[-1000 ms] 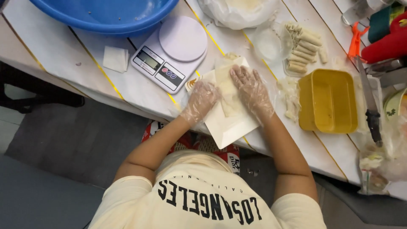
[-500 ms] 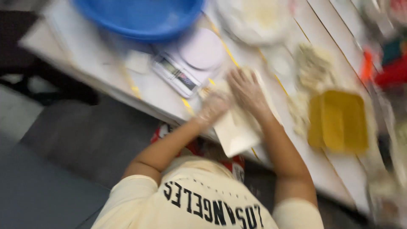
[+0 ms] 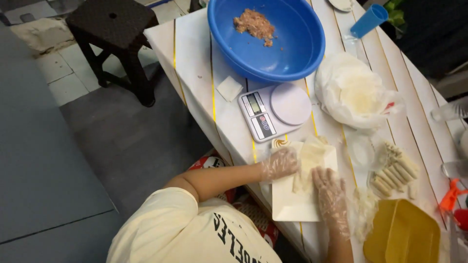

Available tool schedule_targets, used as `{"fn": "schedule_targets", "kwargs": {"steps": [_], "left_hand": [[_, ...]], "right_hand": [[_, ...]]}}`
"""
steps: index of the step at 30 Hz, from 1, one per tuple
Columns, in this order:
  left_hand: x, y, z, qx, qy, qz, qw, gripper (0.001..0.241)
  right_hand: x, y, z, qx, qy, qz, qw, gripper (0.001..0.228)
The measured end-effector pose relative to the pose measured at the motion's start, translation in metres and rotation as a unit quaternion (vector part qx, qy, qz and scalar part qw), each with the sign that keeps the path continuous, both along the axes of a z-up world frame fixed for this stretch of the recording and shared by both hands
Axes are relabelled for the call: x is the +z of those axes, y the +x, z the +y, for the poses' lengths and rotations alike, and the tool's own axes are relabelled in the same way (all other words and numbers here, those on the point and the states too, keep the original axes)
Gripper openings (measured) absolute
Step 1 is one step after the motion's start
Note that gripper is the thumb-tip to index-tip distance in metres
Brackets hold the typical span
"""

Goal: The person is preparing lumpia by placing meat filling on wrappers and rolling them into cylinders.

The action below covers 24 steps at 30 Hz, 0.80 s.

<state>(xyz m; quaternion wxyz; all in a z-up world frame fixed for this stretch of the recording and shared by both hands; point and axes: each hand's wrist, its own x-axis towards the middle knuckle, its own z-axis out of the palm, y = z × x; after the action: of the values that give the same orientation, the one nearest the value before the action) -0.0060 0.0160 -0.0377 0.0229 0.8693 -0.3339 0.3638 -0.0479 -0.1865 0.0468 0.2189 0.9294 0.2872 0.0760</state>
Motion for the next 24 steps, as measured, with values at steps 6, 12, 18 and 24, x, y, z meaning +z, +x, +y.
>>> {"fn": "schedule_targets", "kwargs": {"steps": [6,12,18,24], "left_hand": [[0.017,-0.018,0.002,-0.02,-0.094,0.082,0.992,0.006],[0.028,-0.029,0.005,-0.056,-0.197,0.007,0.979,0.015],[0.047,-0.042,0.019,-0.298,-0.582,0.397,0.644,0.01],[0.024,-0.031,0.028,-0.238,-0.368,0.193,0.878,0.012]], "right_hand": [[0.025,-0.006,0.017,-0.106,-0.07,0.075,0.989,0.054],[0.036,-0.02,0.036,0.031,0.306,0.09,0.947,0.037],[0.032,-0.01,0.02,0.038,0.292,0.052,0.954,0.048],[0.1,-0.001,0.027,-0.075,0.301,0.132,0.942,0.046]]}}
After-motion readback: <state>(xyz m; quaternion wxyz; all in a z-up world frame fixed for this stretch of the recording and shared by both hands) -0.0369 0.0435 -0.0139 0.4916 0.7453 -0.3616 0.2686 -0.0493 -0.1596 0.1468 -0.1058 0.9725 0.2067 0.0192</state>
